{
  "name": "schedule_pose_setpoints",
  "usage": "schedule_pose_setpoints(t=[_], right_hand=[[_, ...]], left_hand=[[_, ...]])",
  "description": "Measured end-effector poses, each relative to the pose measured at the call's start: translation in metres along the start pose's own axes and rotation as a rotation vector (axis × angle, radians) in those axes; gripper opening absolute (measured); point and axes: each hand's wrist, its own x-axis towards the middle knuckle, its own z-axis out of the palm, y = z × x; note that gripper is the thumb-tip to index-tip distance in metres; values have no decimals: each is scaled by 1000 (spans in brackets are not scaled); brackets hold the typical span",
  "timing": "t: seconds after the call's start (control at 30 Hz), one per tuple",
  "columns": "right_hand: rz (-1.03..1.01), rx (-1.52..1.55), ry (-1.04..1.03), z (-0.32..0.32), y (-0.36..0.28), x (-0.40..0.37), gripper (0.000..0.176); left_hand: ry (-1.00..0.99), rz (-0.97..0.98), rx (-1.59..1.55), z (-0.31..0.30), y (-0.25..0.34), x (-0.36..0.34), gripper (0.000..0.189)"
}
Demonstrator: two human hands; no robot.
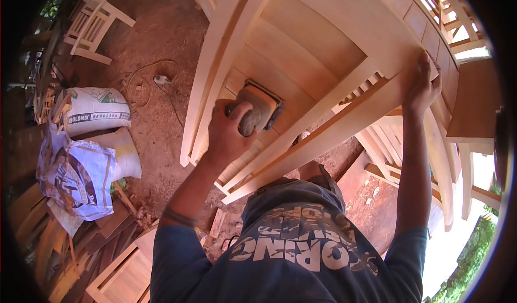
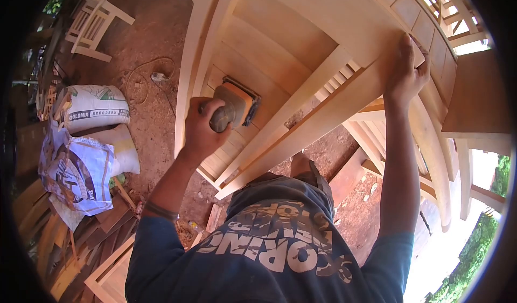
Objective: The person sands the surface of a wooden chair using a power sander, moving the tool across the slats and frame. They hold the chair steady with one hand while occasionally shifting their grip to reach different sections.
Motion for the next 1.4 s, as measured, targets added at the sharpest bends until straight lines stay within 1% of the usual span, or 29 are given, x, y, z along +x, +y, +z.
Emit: schedule_pose_setpoints(t=[0.1, 0.17, 0.2, 0.23, 0.27, 0.37, 0.43, 0.53, 0.6, 0.67, 0.7, 0.8, 1.0, 1.17, 1.4], right_hand=[[-19, -2, 0, 0, 2, 2, 28], [-29, -19, 1, 1, 1, 2, 29], [-31, -39, 2, 2, 0, 2, 29], [-31, -62, 2, 2, -1, 0, 30], [-27, -55, -1, 1, -1, 0, 30], [-13, -33, -3, 2, -2, 1, 30], [0, -28, 3, 3, -4, 0, 29], [-34, -23, 0, 2, 0, 1, 29], [-39, -21, 6, 2, -1, 2, 29], [-27, -25, 8, 2, -2, 2, 29], [-14, -28, 7, 2, -4, 2, 28], [-1, -32, 6, 2, -6, 1, 28], [-25, -14, 4, 2, -2, 3, 28], [-5, 16, -1, 1, -3, 1, 29], [-20, -37, 8, 4, -5, 0, 31]], left_hand=[[-33, 41, 37, 7, 18, -8, 54], [-17, 39, 52, 5, 16, -4, 54], [-9, 37, 60, 4, 14, -2, 54], [2, -22, 40, 1, 7, 2, 54], [40, -39, 39, -1, -2, 4, 53], [4, -44, 32, -6, -19, 6, 52], [-40, -32, 57, -9, -12, 2, 52], [-37, 55, 48, 3, 7, -10, 53], [-48, 38, 80, 4, 13, -10, 55], [-50, 18, 80, 0, 8, -6, 54], [-19, 17, 84, -3, 0, -1, 53], [-12, 44, 60, -13, -24, 13, 55], [-61, 55, 95, -25, -39, 26, 53], [-75, 75, 111, -22, -27, 22, 56], [-134, 52, 128, -7, 12, 3, 58]])
